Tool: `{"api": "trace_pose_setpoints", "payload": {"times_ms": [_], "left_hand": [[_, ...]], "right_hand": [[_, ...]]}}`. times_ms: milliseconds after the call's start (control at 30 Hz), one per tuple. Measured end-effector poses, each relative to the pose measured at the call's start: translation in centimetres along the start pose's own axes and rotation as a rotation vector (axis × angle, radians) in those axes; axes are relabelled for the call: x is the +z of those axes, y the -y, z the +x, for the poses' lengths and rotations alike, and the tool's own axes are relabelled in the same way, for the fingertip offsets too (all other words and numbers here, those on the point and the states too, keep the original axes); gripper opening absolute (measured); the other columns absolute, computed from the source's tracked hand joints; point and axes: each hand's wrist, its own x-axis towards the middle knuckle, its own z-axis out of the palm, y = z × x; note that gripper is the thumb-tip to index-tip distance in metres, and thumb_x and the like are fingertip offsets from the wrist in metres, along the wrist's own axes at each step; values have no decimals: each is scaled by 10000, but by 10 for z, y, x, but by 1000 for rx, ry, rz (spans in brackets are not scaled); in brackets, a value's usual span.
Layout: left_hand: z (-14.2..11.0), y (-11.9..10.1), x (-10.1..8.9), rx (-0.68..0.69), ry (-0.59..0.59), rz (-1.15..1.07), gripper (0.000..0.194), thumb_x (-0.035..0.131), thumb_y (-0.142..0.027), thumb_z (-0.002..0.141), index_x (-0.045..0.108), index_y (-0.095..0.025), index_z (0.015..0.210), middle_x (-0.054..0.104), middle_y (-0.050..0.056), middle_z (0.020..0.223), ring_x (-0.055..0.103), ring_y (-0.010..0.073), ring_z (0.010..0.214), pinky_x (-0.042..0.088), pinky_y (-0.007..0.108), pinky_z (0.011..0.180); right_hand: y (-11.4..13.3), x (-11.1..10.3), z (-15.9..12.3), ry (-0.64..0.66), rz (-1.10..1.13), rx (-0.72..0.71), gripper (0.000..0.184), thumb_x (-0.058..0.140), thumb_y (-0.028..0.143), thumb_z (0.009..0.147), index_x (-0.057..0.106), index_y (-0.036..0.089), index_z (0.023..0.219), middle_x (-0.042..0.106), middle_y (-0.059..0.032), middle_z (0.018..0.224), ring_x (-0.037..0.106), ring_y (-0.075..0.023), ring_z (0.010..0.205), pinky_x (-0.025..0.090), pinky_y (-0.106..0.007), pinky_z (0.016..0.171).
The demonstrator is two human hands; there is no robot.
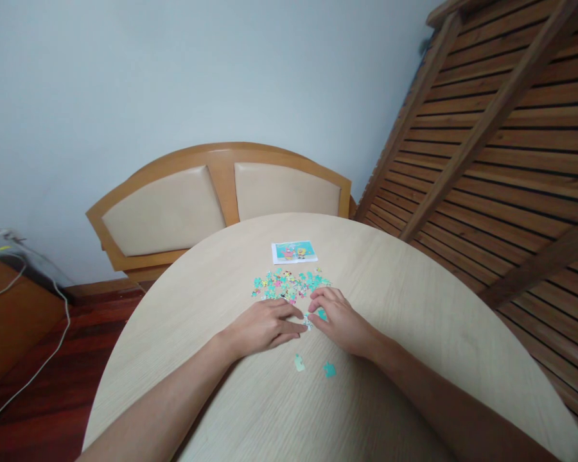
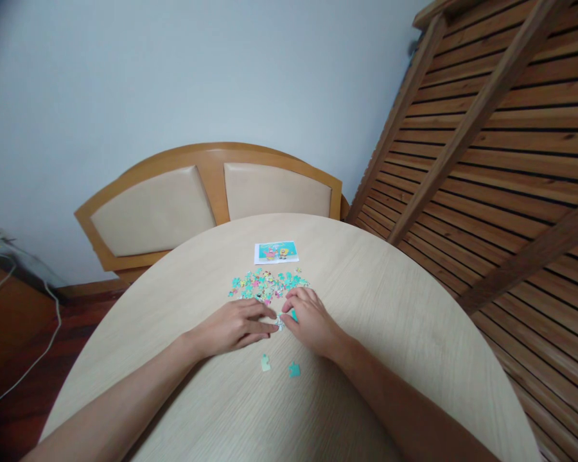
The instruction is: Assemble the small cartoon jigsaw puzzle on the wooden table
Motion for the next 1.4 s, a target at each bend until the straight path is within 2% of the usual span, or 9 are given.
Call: {"api": "trace_pose_setpoints", "payload": {"times_ms": [200,400,733,1100,1167,1300,1400], "left_hand": [[1,-1,-1,2,-6,-23,289,479,-341,1037,675,-239,1224,676,73,1185,622,200,1094,506,338,972],[1,-1,-1,17,-18,-18,285,480,-336,1037,667,-241,1231,673,73,1194,621,203,1099,508,350,970],[1,-1,-1,9,-4,-1,285,482,-330,1034,664,-241,1235,673,74,1198,628,207,1098,513,348,967],[4,-5,-1,83,-45,6,267,458,-306,1044,680,-210,1157,721,67,1116,660,191,1015,525,331,919],[4,-6,0,77,-45,3,273,452,-310,1047,679,-207,1160,726,68,1108,666,188,1007,523,328,924],[2,-5,2,27,-73,-5,285,436,-303,1052,675,-206,1170,727,66,1099,667,176,1016,525,312,928],[0,-2,4,-57,-109,38,284,428,-298,1049,673,-214,1166,719,60,1096,662,179,1007,532,320,902]], "right_hand": [[0,3,0,4,36,30,58,661,161,854,637,214,855,622,-95,1130,534,-271,1166,428,-493,1028],[3,1,-1,2,34,21,94,695,174,828,615,218,850,649,-69,987,551,-269,1070,441,-480,985],[7,-2,-5,64,27,49,135,639,119,834,597,205,929,614,-85,1093,538,-262,1118,413,-478,1017],[3,-2,3,-50,35,58,44,638,187,883,620,206,848,652,-60,984,565,-242,1036,438,-409,956],[-3,-8,5,-97,29,68,52,595,200,909,624,204,866,663,-57,968,579,-233,1003,443,-395,940],[-27,-23,7,-231,-103,203,116,569,189,891,652,179,972,680,-87,996,591,-257,1000,444,-412,937],[-42,-30,6,-232,-149,237,172,604,237,879,680,181,1022,681,-93,1042,593,-262,1033,440,-409,960]]}}
